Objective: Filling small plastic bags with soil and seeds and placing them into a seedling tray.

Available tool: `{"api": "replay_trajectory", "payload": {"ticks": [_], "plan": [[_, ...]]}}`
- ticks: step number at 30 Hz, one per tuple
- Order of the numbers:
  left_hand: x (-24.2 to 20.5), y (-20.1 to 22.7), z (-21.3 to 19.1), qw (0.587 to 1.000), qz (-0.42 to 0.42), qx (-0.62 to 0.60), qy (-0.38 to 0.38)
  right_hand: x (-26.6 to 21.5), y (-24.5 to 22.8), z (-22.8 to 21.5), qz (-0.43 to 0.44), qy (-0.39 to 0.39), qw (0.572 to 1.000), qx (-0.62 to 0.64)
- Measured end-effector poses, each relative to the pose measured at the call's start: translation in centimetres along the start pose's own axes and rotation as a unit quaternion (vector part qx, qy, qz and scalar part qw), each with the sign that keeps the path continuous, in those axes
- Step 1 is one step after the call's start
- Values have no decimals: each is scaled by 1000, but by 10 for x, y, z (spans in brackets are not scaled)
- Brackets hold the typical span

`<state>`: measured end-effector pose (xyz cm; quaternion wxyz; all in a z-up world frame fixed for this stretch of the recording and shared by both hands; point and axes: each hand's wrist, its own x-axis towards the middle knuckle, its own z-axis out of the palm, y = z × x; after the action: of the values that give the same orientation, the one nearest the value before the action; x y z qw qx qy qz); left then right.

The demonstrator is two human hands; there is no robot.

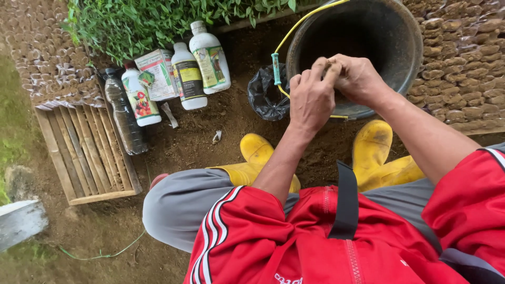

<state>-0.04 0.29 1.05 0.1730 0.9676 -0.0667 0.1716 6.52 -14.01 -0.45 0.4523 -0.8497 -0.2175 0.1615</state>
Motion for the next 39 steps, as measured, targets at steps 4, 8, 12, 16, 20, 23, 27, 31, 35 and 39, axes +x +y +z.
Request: {"api": "replay_trajectory", "payload": {"ticks": [4, 8, 12, 16, 20, 23, 27, 31, 35, 39], "plan": [[9, -11, 5, 957, -104, -267, 42, 2, -14, -10, 4, 19, 1000, -8], [11, -18, 16, 764, -370, -512, -132, 1, -26, -14, -13, 3, 999, -48], [7, -23, 26, 642, -378, -654, -134, 0, -25, -12, -83, 6, 988, -127], [7, -24, 30, 623, -372, -680, -107, 1, -34, -15, -101, -11, 989, -105], [6, -27, 33, 632, -346, -687, -94, -2, -44, -22, -69, -40, 994, -77], [6, -28, 28, 656, -319, -680, -73, -4, -51, -30, -74, -33, 995, -64], [7, -28, 28, 659, -318, -677, -71, -10, -69, -45, -149, 23, 987, -56], [12, -25, 19, 670, -377, -633, -87, -8, -63, -50, -204, 38, 972, -107], [11, -22, 16, 650, -373, -657, -81, -5, -52, -42, -266, 66, 921, -277], [5, -25, 32, 640, -352, -679, -74, -3, -52, -38, -280, 73, 914, -286]]}}
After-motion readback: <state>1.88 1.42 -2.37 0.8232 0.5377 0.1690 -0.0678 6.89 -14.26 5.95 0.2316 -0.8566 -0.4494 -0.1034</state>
